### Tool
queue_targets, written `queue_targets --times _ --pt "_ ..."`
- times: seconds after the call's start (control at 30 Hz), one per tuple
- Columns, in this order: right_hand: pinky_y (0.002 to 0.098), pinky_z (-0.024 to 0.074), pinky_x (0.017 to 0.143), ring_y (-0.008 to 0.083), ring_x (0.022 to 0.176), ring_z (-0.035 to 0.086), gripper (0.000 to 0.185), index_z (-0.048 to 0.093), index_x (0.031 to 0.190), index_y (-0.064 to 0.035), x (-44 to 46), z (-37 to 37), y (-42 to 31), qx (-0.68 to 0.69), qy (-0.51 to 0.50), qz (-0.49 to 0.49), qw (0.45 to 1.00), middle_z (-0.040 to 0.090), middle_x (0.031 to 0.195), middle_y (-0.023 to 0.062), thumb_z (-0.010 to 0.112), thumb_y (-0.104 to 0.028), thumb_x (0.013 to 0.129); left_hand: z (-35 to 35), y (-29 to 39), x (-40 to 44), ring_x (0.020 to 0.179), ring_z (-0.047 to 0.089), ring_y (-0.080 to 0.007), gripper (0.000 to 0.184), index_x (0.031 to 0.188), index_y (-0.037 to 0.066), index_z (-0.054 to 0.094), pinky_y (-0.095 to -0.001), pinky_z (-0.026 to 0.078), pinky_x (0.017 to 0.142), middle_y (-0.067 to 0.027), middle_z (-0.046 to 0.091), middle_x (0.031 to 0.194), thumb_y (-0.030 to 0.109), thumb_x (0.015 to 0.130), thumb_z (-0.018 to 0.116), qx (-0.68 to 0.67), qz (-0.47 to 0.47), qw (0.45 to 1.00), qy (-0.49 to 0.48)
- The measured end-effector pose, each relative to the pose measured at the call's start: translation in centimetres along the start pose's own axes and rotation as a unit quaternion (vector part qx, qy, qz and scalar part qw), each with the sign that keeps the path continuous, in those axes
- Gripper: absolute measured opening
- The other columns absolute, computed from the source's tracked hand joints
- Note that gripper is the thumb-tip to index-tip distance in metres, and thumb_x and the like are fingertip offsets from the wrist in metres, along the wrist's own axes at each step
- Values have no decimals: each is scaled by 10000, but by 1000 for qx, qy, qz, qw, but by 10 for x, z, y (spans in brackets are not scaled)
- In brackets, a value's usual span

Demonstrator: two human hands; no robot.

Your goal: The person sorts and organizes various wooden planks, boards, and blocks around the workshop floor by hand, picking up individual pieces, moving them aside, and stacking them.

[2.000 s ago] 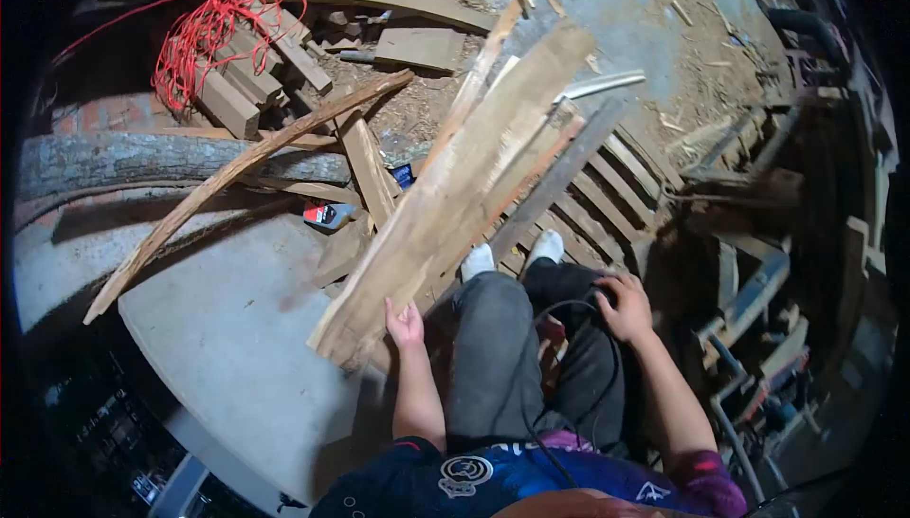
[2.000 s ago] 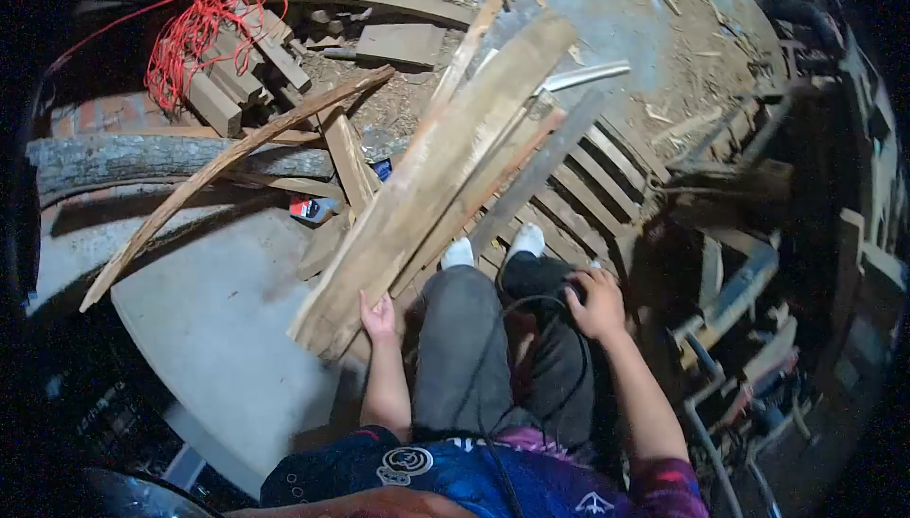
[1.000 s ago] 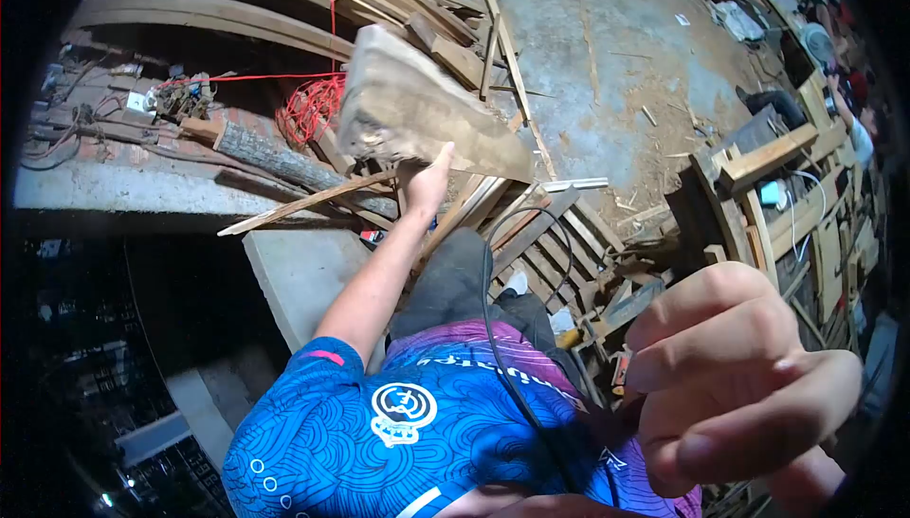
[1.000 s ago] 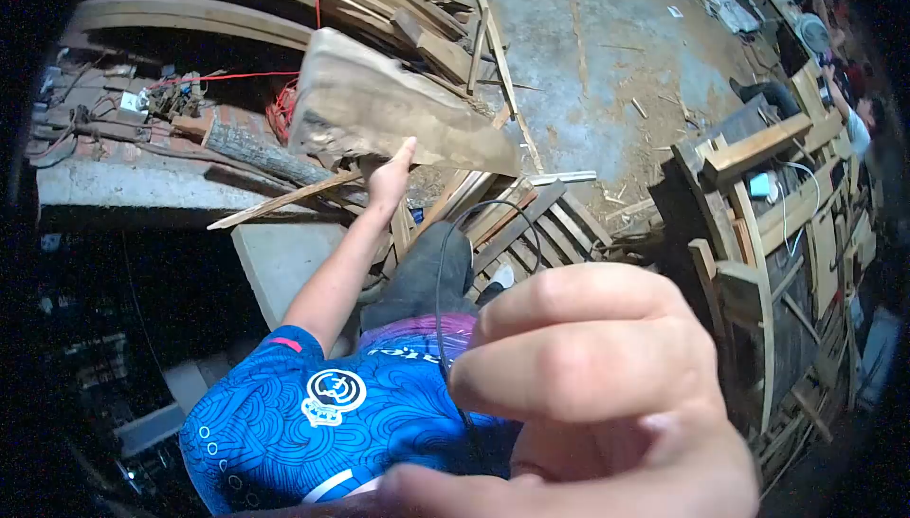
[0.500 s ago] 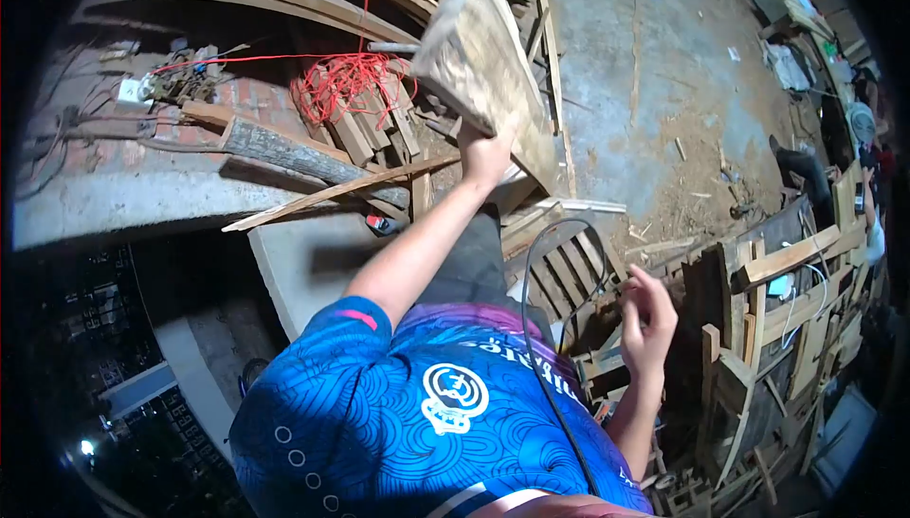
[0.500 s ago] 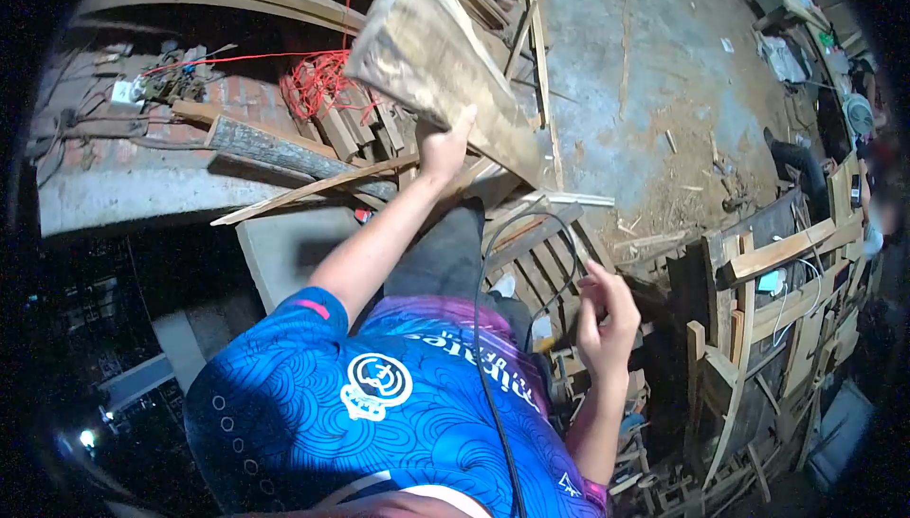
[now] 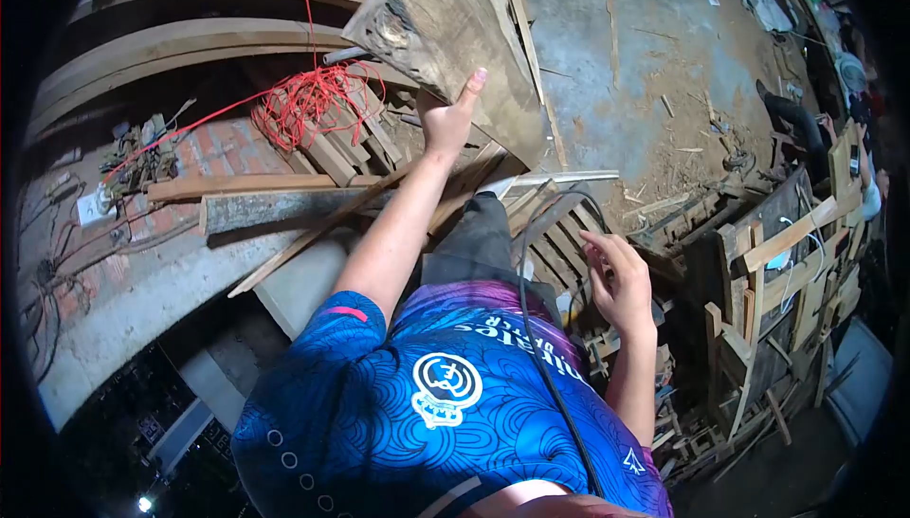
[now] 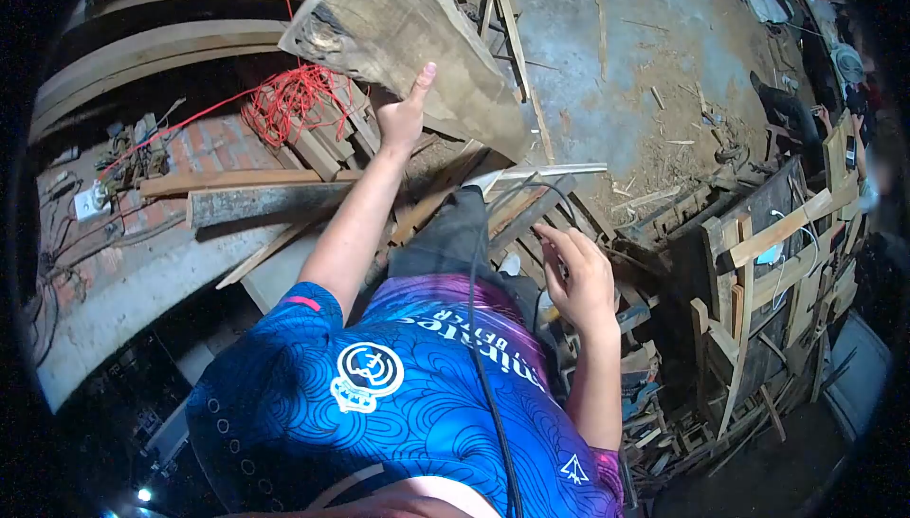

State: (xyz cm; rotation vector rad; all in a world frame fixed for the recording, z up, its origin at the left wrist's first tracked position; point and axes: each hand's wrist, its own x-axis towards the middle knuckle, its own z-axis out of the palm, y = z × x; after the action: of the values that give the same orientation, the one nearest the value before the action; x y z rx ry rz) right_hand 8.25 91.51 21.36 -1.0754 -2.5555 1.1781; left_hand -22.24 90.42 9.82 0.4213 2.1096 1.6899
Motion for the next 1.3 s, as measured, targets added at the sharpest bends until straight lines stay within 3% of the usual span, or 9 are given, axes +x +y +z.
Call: queue_targets --times 0.03,0.07,0.23,0.47,0.53,0.67,1.07,1.23,1.3 --pt "368 488 681 299 778 610 319 626 1098 -74 7 1 -3 -3 -2 4 1000 609 837 125 626 22 794 -2 10 4 804 616 -131 403 968 -59 659 -309 503 756 -63 684 918 246 766 831 74 -124 990 -1" --pt "367 487 677 300 778 610 312 630 1091 -72 14 1 -7 -13 11 2 1000 610 838 126 627 22 794 5 -14 18 801 630 -140 427 982 -57 659 -316 509 740 -77 691 915 277 774 824 -33 154 986 48" --pt "297 460 592 231 658 553 244 635 1095 -49 30 -18 -24 -33 7 65 997 563 801 114 585 27 868 23 15 47 835 682 -248 377 1003 -52 651 -350 523 736 -159 700 925 219 787 799 -34 211 972 100" --pt "359 470 606 277 665 581 204 644 1018 -53 45 -35 -21 -58 16 70 996 539 723 130 586 20 837 -34 127 95 835 643 -139 272 1015 -40 665 -298 515 759 -66 698 956 90 801 772 -125 223 962 94" --pt "397 475 635 336 713 595 205 652 977 -52 52 -26 -11 -18 58 1 998 579 753 143 581 45 811 -73 163 112 899 629 -128 307 1044 -68 657 -290 505 828 -81 679 1024 43 784 778 -120 134 978 109" --pt "401 501 681 330 774 622 237 655 958 -62 73 -20 -8 -23 36 -10 999 627 796 122 586 46 759 -149 205 169 1022 587 -158 436 1147 -72 607 -307 452 936 -112 626 1162 71 780 793 -130 300 926 190" --pt "325 521 620 260 728 656 265 678 999 -58 78 -26 22 -21 31 42 998 659 823 126 566 59 788 -287 105 338 795 645 -203 569 902 -156 637 -373 504 750 -224 693 902 370 760 802 69 163 907 382" --pt "413 503 720 351 826 630 230 678 984 -89 94 -39 31 -98 1 54 994 652 859 153 586 -20 785 -288 74 335 684 665 -352 611 708 -152 616 -453 490 659 -262 659 712 431 742 795 172 121 880 427" --pt "422 500 722 367 834 624 212 673 983 -77 105 -40 24 -80 20 44 996 650 865 164 576 -31 801 -274 68 326 693 661 -371 605 724 -143 625 -458 492 658 -265 665 734 439 743 791 209 -17 890 405"
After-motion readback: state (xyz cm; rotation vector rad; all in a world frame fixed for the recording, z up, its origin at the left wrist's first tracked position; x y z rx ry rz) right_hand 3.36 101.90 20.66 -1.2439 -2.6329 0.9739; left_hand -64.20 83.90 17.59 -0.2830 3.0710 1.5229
